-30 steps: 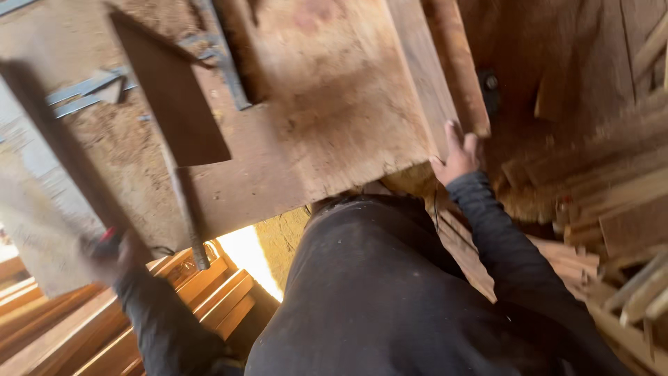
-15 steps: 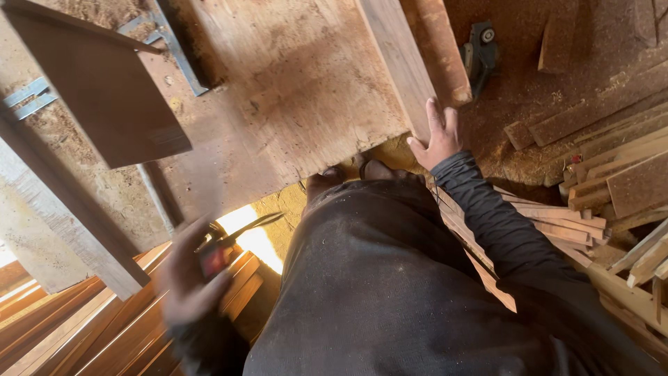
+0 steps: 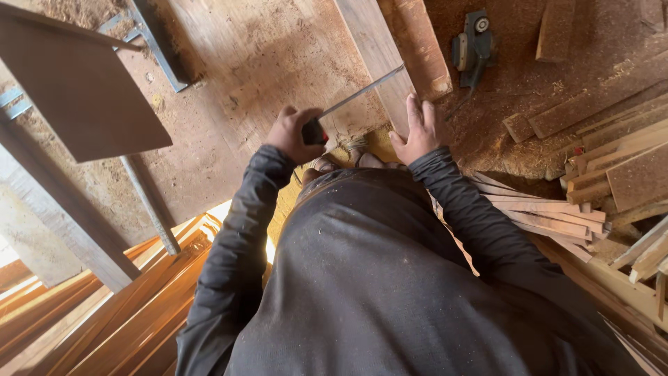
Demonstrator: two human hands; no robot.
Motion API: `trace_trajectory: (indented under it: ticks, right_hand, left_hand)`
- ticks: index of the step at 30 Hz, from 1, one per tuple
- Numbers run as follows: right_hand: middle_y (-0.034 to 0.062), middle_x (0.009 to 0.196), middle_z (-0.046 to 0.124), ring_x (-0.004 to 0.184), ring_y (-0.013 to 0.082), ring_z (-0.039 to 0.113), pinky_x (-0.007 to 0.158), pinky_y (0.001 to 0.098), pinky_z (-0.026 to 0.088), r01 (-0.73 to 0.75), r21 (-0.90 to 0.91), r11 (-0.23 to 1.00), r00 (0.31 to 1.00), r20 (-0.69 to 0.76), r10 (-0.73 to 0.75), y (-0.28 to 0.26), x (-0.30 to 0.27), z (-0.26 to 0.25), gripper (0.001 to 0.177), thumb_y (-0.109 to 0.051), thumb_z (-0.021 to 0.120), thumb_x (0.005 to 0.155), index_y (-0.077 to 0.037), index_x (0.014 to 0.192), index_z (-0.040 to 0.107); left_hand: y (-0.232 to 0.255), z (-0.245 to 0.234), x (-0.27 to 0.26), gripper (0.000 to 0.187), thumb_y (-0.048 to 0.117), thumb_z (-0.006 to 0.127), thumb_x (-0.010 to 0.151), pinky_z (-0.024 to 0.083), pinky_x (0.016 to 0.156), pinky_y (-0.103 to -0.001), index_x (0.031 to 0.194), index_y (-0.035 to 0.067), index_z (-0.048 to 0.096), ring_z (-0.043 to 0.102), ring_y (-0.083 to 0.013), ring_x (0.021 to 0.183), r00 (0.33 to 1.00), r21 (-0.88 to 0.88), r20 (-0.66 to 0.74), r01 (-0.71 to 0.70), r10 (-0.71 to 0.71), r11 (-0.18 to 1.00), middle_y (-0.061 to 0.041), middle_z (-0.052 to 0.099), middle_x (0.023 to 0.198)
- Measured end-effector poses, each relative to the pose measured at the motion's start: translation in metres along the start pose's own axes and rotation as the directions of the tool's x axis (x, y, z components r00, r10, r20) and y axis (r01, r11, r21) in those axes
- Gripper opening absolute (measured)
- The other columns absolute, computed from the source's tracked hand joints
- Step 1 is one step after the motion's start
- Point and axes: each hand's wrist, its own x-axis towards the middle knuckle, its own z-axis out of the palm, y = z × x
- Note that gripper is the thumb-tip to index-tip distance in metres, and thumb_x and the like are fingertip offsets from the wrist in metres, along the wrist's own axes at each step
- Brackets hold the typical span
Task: The person uses a measuring tape to mark lengths on a wooden plank, then uses a hammer to set a small metal guide into a makeshift table saw setup while positioning the wood for a cut.
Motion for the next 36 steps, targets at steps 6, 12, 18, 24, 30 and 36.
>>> trace_trajectory:
  ticks: [6, 12, 18, 24, 30, 36]
  right_hand:
    - [0.0243, 0.135, 0.047, 0.122, 0.0442, 0.047, 0.104, 0.0552, 0.045, 0.033, 0.05, 0.998, 0.999, -0.025, -0.031, -0.002, 0.003, -0.001, 0.095, -0.023, 0.088, 0.075, -0.001, 0.155, 0.042]
    - [0.024, 0.133, 0.048, 0.12, 0.0427, 0.048, 0.101, 0.0541, 0.046, 0.038, 0.023, 0.999, 0.999, -0.014, -0.037, -0.004, 0.004, -0.007, 0.094, -0.023, 0.089, 0.076, 0.0, 0.154, 0.043]
    - [0.0246, 0.132, 0.048, 0.119, 0.0427, 0.048, 0.101, 0.0539, 0.045, 0.04, 0.007, 0.999, 0.999, -0.003, -0.04, -0.004, 0.005, -0.009, 0.092, -0.025, 0.089, 0.075, 0.002, 0.152, 0.046]
    - [0.0242, 0.132, 0.048, 0.118, 0.0424, 0.048, 0.102, 0.0538, 0.045, 0.048, 0.028, 0.998, 0.999, -0.008, -0.048, -0.004, 0.005, -0.009, 0.093, -0.024, 0.09, 0.076, 0.001, 0.153, 0.045]
    - [0.0242, 0.131, 0.047, 0.118, 0.0423, 0.048, 0.102, 0.0536, 0.045, 0.041, 0.023, 0.999, 0.999, 0.006, -0.042, -0.004, 0.005, -0.009, 0.093, -0.024, 0.089, 0.077, 0.002, 0.154, 0.043]
    - [0.0244, 0.132, 0.046, 0.118, 0.042, 0.048, 0.101, 0.0537, 0.046, 0.026, -0.008, 1.0, 0.999, 0.023, -0.026, -0.004, 0.004, -0.008, 0.095, -0.025, 0.089, 0.077, 0.001, 0.154, 0.041]
  left_hand:
    - [-0.003, 0.003, 0.027, 0.077, 0.027, 0.092, 0.058, 0.055, 0.089, -0.045, 0.129, 0.013, 0.068, 0.064, -0.0392, 0.098, 1.0, 0.014, 0.018, -0.02, 0.019, 1.0, -0.023, 0.062, 0.106]
    - [-0.009, 0.001, 0.026, 0.074, 0.026, 0.09, 0.059, 0.057, 0.09, -0.044, 0.129, 0.014, 0.068, 0.065, -0.0373, 0.099, 1.0, 0.066, 0.002, -0.006, 0.006, 0.998, -0.02, 0.064, 0.105]
    - [-0.014, -0.001, 0.022, 0.076, 0.025, 0.09, 0.058, 0.058, 0.088, -0.043, 0.129, 0.017, 0.067, 0.065, -0.0367, 0.096, 0.997, 0.089, 0.012, 0.079, -0.08, 0.993, -0.019, 0.06, 0.106]
    - [-0.018, -0.004, 0.013, 0.077, 0.023, 0.089, 0.057, 0.058, 0.088, -0.043, 0.13, 0.017, 0.067, 0.065, -0.0362, 0.097, 0.997, 0.056, -0.016, 0.076, -0.075, 0.995, -0.018, 0.06, 0.106]
    - [-0.021, -0.005, 0.01, 0.075, 0.022, 0.09, 0.057, 0.058, 0.088, -0.043, 0.129, 0.018, 0.068, 0.065, -0.0361, 0.097, 0.998, 0.086, -0.038, 0.056, -0.053, 0.995, -0.017, 0.062, 0.104]
    - [-0.022, -0.003, 0.008, 0.077, 0.022, 0.09, 0.055, 0.059, 0.087, -0.042, 0.129, 0.017, 0.067, 0.065, -0.0358, 0.097, 0.996, 0.079, -0.047, 0.086, -0.082, 0.993, -0.018, 0.06, 0.107]
